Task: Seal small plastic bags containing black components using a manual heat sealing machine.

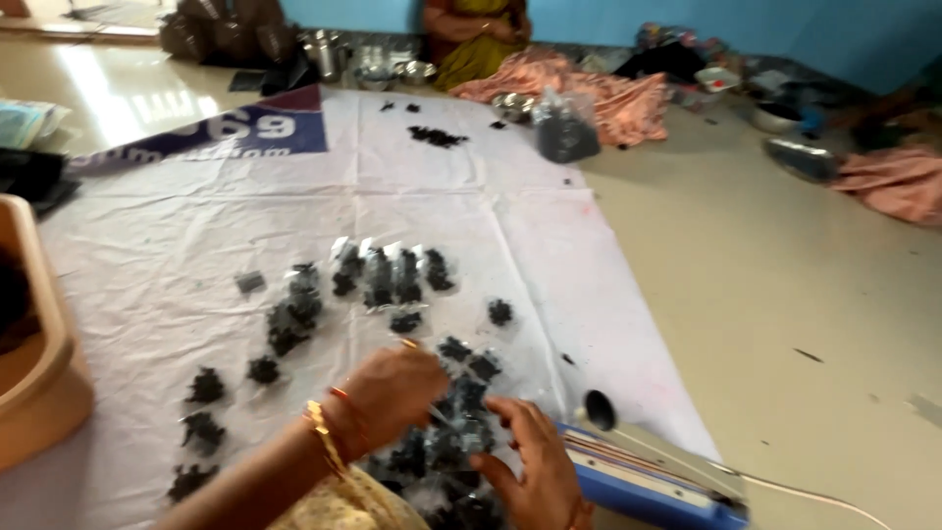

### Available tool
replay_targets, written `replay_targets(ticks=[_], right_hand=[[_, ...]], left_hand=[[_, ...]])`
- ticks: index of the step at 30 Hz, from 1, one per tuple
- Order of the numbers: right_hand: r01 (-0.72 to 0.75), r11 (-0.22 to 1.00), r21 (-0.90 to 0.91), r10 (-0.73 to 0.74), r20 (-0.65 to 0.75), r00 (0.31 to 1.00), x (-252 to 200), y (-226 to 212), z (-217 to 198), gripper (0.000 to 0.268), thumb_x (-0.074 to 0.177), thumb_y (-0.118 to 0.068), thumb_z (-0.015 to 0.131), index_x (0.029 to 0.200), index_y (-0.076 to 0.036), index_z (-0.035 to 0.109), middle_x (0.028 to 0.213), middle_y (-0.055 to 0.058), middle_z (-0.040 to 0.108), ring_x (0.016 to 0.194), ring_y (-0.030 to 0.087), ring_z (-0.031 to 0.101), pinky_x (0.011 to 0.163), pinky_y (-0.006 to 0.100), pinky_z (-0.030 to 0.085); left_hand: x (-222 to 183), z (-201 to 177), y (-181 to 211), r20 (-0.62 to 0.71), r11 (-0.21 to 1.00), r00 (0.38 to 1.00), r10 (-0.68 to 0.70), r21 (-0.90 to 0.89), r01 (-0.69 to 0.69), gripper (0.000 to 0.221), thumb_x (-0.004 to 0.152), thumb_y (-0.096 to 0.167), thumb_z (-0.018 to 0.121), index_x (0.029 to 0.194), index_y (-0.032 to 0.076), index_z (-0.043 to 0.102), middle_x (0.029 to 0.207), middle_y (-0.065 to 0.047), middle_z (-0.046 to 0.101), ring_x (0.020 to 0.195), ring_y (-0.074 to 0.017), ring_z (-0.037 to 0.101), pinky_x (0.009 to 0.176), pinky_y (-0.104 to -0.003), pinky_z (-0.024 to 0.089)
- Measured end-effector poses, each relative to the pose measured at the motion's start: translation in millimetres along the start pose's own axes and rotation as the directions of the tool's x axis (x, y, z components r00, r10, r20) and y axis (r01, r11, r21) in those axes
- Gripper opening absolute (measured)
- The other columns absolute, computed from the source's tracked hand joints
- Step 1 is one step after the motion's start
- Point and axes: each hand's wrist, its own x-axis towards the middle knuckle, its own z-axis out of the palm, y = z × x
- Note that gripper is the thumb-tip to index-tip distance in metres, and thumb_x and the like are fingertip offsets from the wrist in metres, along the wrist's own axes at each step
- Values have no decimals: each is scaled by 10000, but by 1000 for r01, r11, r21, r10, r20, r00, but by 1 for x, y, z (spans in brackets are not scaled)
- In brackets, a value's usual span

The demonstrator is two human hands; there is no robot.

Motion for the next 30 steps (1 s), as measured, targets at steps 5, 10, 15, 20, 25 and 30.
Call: replay_targets(ticks=[5, 10, 15, 20, 25, 30], right_hand=[[-210, 973, 99, 214, -35, 976, -24, 10, -28, 460, 824, -123, 789, 1246, -139, 608, 934, 32, 709, 866, 161, 710, 740, 290, 563], [-181, 894, 409, 315, -287, 905, -64, 76, -46, 379, 844, -28, 762, 1186, -102, 618, 863, 20, 693, 794, 106, 667, 715, 261, 544], [-96, 783, 614, 381, -353, 855, -86, 114, -57, 354, 862, 11, 731, 1175, -85, 597, 849, 21, 658, 748, 78, 602, 656, 252, 499], [-270, 888, 372, 372, -237, 897, -91, 90, -91, 406, 814, -46, 777, 1176, -138, 618, 907, -20, 675, 674, 73, 587, 605, 237, 506], [-263, 946, 190, 280, -67, 958, -93, 104, -110, 363, 782, -116, 861, 1080, -113, 654, 975, -19, 641, 697, 85, 608, 614, 247, 514], [-229, 932, 281, 189, 162, 968, -93, 124, -112, 258, 807, -127, 869, 1019, -84, 730, 987, 0, 654, 817, 104, 661, 711, 268, 536]], left_hand=[[42, -28, 89, 52, 985, 992, 119, -130, -111, 290, 762, 258, 840, 908, 86, 658, 985, -73, 666, 1047, -304, 621, 866, -406, 522], [58, 26, 133, -153, 636, 895, -420, -753, 169, 627, 663, 351, 878, 1155, 69, 610, 1068, -94, 697, 1013, -306, 667, 848, -428, 551], [52, 96, 180, 730, -650, 632, -259, -616, 445, 441, 837, 365, 730, 1175, 92, 652, 1023, -87, 747, 853, -291, 720, 764, -500, 632], [58, 138, 188, 649, -743, 734, -199, -588, 319, 290, 901, 164, 754, 1124, -4, 675, 872, -77, 752, 707, -210, 738, 685, -437, 672], [56, 144, 188, 582, -581, 782, -222, -723, 374, 219, 883, 156, 785, 1049, 19, 741, 846, -54, 766, 729, -145, 737, 652, -350, 646], [51, 152, 187, 508, -503, 834, -215, -790, 351, 229, 904, 159, 788, 1069, 2, 761, 852, -48, 758, 715, -132, 718, 624, -301, 621]])
